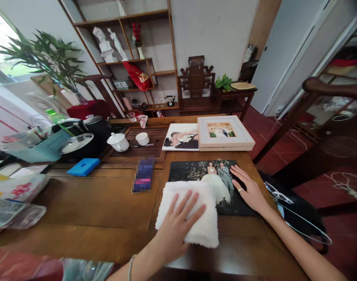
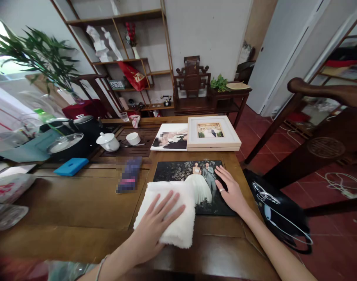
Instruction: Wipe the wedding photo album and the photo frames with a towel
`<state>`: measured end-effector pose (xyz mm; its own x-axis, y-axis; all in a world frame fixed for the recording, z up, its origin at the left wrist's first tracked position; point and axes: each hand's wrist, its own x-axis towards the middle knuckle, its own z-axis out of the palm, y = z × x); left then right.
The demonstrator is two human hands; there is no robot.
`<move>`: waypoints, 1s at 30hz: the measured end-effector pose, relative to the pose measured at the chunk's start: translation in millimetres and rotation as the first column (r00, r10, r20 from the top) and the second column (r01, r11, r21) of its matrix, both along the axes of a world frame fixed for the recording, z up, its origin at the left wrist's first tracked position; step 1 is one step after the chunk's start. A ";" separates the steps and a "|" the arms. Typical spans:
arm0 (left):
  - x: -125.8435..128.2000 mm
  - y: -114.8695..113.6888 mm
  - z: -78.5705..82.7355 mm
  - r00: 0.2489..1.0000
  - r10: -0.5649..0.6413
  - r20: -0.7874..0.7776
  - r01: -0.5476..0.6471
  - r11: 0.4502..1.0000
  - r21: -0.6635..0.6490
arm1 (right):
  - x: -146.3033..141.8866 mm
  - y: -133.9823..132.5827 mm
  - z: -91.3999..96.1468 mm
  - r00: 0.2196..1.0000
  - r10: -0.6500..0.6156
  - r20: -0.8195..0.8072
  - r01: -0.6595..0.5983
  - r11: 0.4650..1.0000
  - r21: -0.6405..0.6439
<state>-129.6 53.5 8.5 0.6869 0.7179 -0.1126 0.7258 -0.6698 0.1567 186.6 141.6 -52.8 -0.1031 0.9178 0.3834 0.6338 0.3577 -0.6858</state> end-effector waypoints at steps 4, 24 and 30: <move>-8.4 40.8 0.6 0.996 0.071 0.055 -0.071 0.997 0.009 | 0.2 0.4 -0.1 1.000 0.004 -0.001 -0.004 1.000 0.000; -6.5 -7.4 30.5 1.000 0.029 -0.004 -0.029 0.976 -0.214 | -0.1 0.2 0.3 1.000 -0.003 0.005 0.003 1.000 -0.005; -2.4 61.7 25.0 0.992 0.105 0.075 -0.090 0.980 -0.178 | -0.1 0.3 0.8 1.000 0.000 0.008 0.000 1.000 0.011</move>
<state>-132.0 115.3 33.5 0.6267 0.7565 -0.1870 0.7658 -0.5535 0.3275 186.5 141.9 -52.0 -0.1061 0.9135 0.3928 0.6392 0.3652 -0.6767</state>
